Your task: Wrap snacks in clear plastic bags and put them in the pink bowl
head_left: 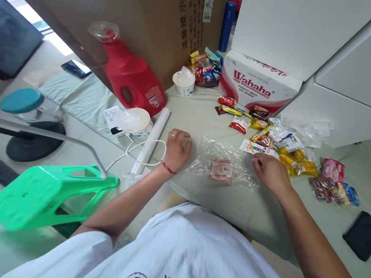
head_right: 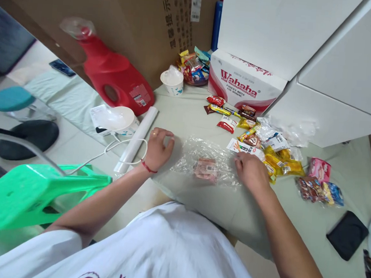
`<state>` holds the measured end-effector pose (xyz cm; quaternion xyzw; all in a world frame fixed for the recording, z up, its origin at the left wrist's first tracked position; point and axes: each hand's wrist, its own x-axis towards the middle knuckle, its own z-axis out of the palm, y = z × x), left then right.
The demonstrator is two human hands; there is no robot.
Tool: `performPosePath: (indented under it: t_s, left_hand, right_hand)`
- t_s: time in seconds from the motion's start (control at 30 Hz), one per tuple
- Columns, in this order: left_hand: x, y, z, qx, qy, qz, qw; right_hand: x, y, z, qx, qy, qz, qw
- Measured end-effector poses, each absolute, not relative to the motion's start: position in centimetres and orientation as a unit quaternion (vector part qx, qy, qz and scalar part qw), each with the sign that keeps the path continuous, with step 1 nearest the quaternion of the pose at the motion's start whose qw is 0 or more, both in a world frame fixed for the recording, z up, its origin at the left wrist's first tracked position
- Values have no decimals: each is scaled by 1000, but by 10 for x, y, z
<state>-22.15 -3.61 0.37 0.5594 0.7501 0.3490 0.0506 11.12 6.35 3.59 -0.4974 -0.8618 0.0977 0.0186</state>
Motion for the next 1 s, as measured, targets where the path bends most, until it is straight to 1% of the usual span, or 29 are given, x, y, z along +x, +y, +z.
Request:
performPosePath:
  t_s: [0.03,0.1,0.17,0.27,0.37,0.43,0.5,0.57,0.63,0.73,0.87,1.0]
  left_hand:
    - [-215,-41,11,601,715,352,56]
    - [-200,-45,21,712,622,309,104]
    - [-183,-41,23,768,570,248,153]
    - [-167,-25,11,792,542,187,211]
    - [-162,-12,0,811,502,179,244]
    - [-162,-10,-2,824,466,187,263]
    - [-162,-11,-1,832,432,192,291]
    - [-161,-12,-1,823,429,202,313]
    - [-158,-12,-3,804,450,220,320]
    - [-151,-8,-8,774,507,237,297]
    - [-142,-4,-11,748,596,185,225]
    - [-140,-5,-8,782,553,158,239]
  right_hand:
    - [102,73,36,-454,-883,113,35]
    - [79,91,29,-389,-909,145,44]
    - [54,106,18,-373,-914,163,10]
    - [24,118,2,-390,-904,166,-57]
    - [12,124,-4,-402,-893,190,-72]
    - [13,127,-5,-385,-894,216,-74]
    - [17,127,-4,-351,-904,238,-61]
    - [22,127,-2,-328,-906,264,-31]
    - [26,124,-1,-330,-895,300,-8]
    - [29,118,2,-359,-867,346,-5]
    - [30,113,5,-371,-859,352,15]
    - [31,112,8,-373,-858,350,47]
